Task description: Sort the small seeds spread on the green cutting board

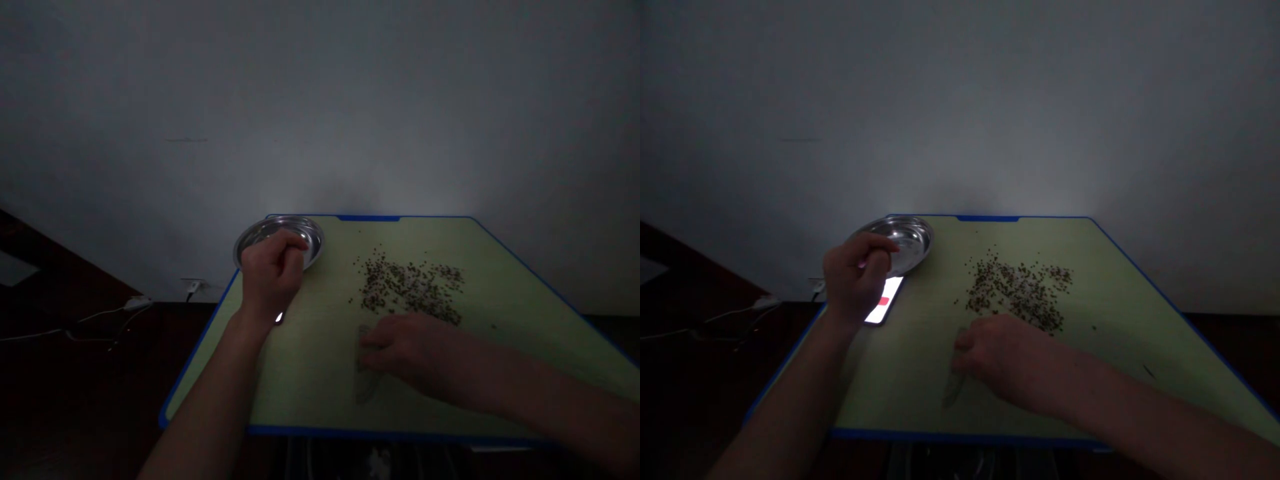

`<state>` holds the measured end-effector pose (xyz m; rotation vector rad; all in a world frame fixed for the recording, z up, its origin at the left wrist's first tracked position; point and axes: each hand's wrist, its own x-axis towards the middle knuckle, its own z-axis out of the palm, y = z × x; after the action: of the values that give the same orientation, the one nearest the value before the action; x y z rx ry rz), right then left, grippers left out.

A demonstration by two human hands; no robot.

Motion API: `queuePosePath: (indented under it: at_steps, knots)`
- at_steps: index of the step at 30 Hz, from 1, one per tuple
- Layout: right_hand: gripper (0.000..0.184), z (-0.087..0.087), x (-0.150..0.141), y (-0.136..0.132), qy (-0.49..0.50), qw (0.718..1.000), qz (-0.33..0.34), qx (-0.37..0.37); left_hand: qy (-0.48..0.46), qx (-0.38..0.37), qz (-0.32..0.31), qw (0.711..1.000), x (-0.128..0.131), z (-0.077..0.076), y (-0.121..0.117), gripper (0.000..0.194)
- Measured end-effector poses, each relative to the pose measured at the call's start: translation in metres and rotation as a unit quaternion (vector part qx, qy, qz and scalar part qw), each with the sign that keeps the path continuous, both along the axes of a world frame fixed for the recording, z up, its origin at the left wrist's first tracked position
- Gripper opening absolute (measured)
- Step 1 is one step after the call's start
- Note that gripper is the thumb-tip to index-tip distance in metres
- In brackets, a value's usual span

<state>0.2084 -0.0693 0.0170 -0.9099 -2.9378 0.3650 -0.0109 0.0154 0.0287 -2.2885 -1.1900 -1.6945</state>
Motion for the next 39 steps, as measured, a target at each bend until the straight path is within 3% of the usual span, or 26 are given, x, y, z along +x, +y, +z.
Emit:
queuePosePath:
  at_steps: [4,8,13,17,24,31,39]
  knots:
    - [0.025,0.014,0.012,0.001,0.043,0.997,-0.061,-0.016,0.008,-0.005,0.004,1.000,0.002,-0.001,0.000,0.020]
    - [0.026,0.017,0.050,0.002,0.105,0.964,-0.240,-0.044,0.026,-0.012,0.006,1.000,0.002,-0.004,0.002,0.019]
    - [0.031,-0.012,0.107,-0.018,0.122,0.924,-0.344,-0.117,0.028,-0.021,-0.011,0.999,0.003,-0.006,0.003,0.019]
    - [0.033,-0.033,0.113,-0.034,0.131,0.894,-0.395,-0.166,0.031,-0.024,-0.018,0.999,0.005,-0.006,0.002,0.019]
    - [0.033,-0.025,0.061,-0.016,0.129,0.904,-0.372,-0.168,0.031,-0.043,-0.029,0.998,0.008,-0.008,0.003,0.019]
    - [0.028,-0.015,0.030,0.006,0.108,0.951,-0.246,-0.151,0.047,-0.054,-0.026,0.997,0.009,-0.010,0.003,0.020]
    - [0.026,-0.009,0.011,0.009,0.091,0.969,-0.139,-0.182,0.063,-0.056,-0.021,0.996,0.009,-0.010,0.001,0.020]
